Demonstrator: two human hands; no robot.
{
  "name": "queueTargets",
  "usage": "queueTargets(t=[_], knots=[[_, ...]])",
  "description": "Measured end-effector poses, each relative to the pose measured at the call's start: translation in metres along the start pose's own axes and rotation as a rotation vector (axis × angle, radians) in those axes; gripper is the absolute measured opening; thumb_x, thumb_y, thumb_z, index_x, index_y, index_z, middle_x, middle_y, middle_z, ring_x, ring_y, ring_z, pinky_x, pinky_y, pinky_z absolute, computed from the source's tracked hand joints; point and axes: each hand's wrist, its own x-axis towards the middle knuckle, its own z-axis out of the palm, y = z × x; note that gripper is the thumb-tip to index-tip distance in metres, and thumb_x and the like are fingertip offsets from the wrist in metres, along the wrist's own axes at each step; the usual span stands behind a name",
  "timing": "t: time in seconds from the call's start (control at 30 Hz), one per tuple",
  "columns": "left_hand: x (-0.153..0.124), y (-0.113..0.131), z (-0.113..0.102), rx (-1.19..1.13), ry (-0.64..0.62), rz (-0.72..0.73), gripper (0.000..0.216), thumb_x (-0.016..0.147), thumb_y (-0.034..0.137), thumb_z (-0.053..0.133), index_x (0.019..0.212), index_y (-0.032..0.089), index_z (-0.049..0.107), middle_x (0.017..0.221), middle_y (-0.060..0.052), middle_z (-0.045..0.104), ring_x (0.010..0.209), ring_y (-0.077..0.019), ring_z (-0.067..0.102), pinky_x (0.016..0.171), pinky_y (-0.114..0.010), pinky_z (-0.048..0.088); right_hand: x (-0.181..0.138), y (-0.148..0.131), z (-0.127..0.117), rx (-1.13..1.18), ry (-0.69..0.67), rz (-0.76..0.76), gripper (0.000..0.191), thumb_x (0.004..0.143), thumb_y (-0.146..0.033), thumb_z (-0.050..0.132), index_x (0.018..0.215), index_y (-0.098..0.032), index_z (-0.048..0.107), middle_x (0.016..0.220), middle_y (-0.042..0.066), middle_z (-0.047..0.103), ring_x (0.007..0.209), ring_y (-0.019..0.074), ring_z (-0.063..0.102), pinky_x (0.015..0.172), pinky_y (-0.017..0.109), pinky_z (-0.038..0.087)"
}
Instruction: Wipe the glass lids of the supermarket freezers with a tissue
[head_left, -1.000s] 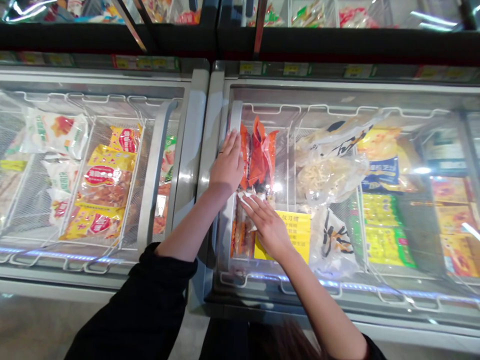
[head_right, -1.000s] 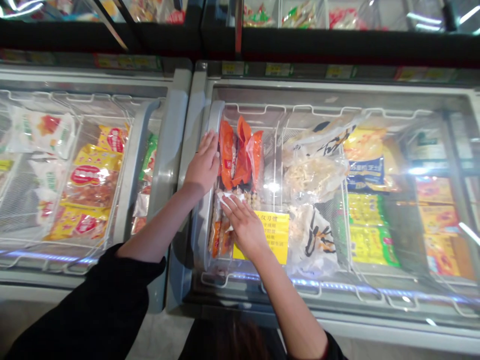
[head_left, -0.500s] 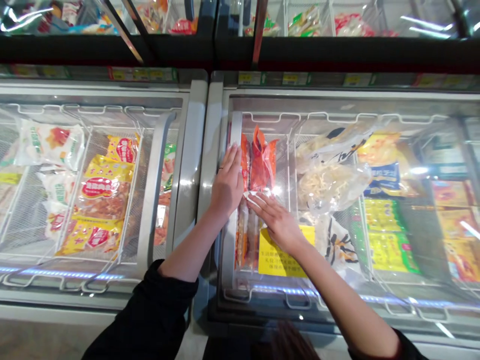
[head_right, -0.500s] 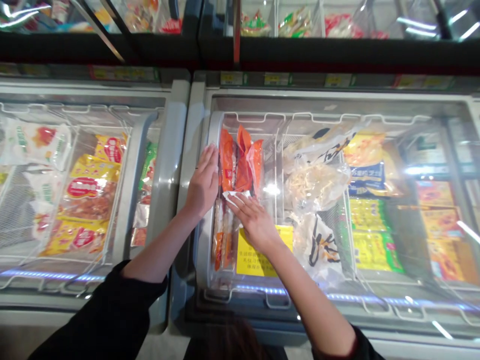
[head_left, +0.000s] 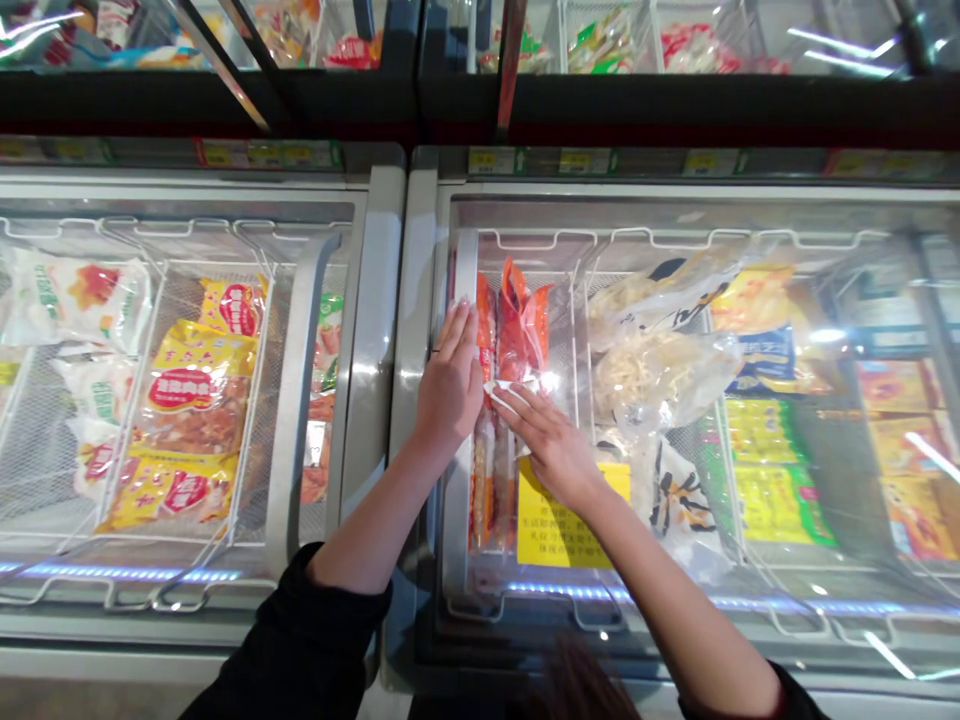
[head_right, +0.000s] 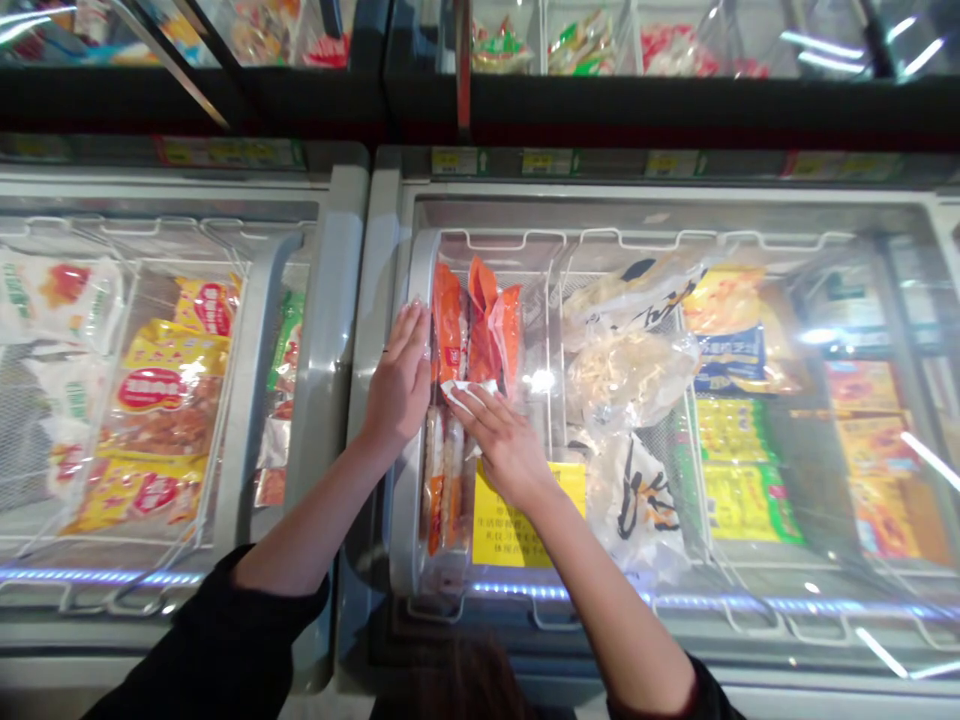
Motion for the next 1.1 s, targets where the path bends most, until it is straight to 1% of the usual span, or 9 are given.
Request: queueTargets(t=[0.07, 0.17, 0.3, 0.43, 0.53, 0.77, 0.9, 1.0, 1.1], knots=[[0.0, 0.0, 0.001, 0.008, -0.002, -0.005, 0.088, 0.101, -0.001, 0.034, 0.176, 0.041, 0.014, 0.181, 0.002, 0.033, 0.168, -0.0247, 0.025, 0.136, -0.054, 0.038, 0.0, 0.007, -0.005, -0.006, 0.034, 0.054, 0.104, 0.071, 0.008, 0.045, 0.169, -0.026, 0.043, 0.172, 0.003, 0.049, 0.165, 0.0246, 0.035, 0.135, 0.059, 0.035], [0.002, 0.0, 0.002, 0.032, -0.001, -0.007, 0.083, 0.103, 0.001, 0.032, 0.176, 0.037, 0.016, 0.18, 0.0, 0.033, 0.168, -0.0243, 0.026, 0.137, -0.054, 0.037, 0.029, 0.012, -0.003, -0.008, 0.123, 0.16, 0.096, 0.076, 0.006, 0.047, 0.167, -0.026, 0.047, 0.172, 0.003, 0.049, 0.165, 0.0269, 0.036, 0.135, 0.061, 0.034], [0.003, 0.002, 0.0, 0.076, -0.023, -0.011, 0.084, 0.104, 0.001, 0.035, 0.176, 0.036, 0.013, 0.181, -0.001, 0.033, 0.168, -0.0248, 0.027, 0.136, -0.054, 0.038, 0.063, -0.001, 0.008, 0.011, 0.14, 0.164, 0.088, 0.078, 0.005, 0.047, 0.162, -0.02, 0.054, 0.171, 0.005, 0.051, 0.164, 0.0271, 0.037, 0.136, 0.056, 0.034], [0.003, 0.002, -0.004, 0.09, -0.043, -0.014, 0.084, 0.104, 0.002, 0.036, 0.177, 0.036, 0.013, 0.181, -0.002, 0.033, 0.168, -0.0247, 0.027, 0.135, -0.055, 0.039, 0.043, -0.012, 0.01, 0.03, 0.096, 0.14, 0.088, 0.078, 0.005, 0.045, 0.161, -0.023, 0.055, 0.168, 0.003, 0.055, 0.163, 0.0235, 0.039, 0.135, 0.054, 0.035], [0.006, 0.001, -0.006, 0.08, -0.036, -0.003, 0.079, 0.105, 0.004, 0.034, 0.176, 0.034, 0.017, 0.18, -0.003, 0.035, 0.168, -0.0241, 0.028, 0.136, -0.055, 0.037, 0.032, -0.003, 0.002, 0.021, 0.108, 0.168, 0.088, 0.079, 0.005, 0.045, 0.161, -0.026, 0.054, 0.168, 0.002, 0.055, 0.163, 0.0231, 0.04, 0.136, 0.056, 0.034], [0.049, -0.01, 0.011, 0.034, -0.002, -0.053, 0.074, 0.104, 0.006, 0.037, 0.174, 0.028, 0.027, 0.181, -0.004, 0.033, 0.169, -0.0249, 0.022, 0.14, -0.053, 0.027, 0.095, 0.017, -0.006, -0.055, 0.167, 0.239, 0.084, 0.083, 0.006, 0.043, 0.162, -0.019, 0.053, 0.172, 0.007, 0.05, 0.165, 0.0272, 0.036, 0.136, 0.057, 0.033], [0.064, -0.014, 0.018, 0.007, 0.01, -0.085, 0.072, 0.104, 0.006, 0.038, 0.173, 0.025, 0.03, 0.181, -0.004, 0.032, 0.17, -0.0256, 0.02, 0.141, -0.053, 0.023, 0.069, 0.005, -0.001, -0.076, 0.09, 0.155, 0.084, 0.081, 0.005, 0.047, 0.162, -0.015, 0.052, 0.172, 0.01, 0.049, 0.165, 0.028, 0.036, 0.136, 0.056, 0.033], [0.06, -0.013, 0.017, -0.007, 0.033, -0.063, 0.074, 0.105, 0.006, 0.036, 0.174, 0.03, 0.028, 0.181, -0.002, 0.033, 0.169, -0.0242, 0.021, 0.141, -0.051, 0.025, 0.041, 0.008, -0.005, -0.089, 0.097, 0.153, 0.09, 0.081, 0.005, 0.05, 0.166, -0.023, 0.048, 0.173, 0.007, 0.048, 0.165, 0.027, 0.037, 0.136, 0.057, 0.034], [0.055, -0.011, 0.015, -0.004, 0.047, -0.041, 0.077, 0.104, 0.005, 0.035, 0.175, 0.034, 0.024, 0.18, 0.0, 0.034, 0.169, -0.0241, 0.022, 0.141, -0.052, 0.027, 0.052, 0.022, -0.01, -0.1, 0.172, 0.217, 0.095, 0.08, 0.006, 0.048, 0.17, -0.027, 0.042, 0.173, 0.006, 0.048, 0.165, 0.0285, 0.036, 0.135, 0.061, 0.034]])
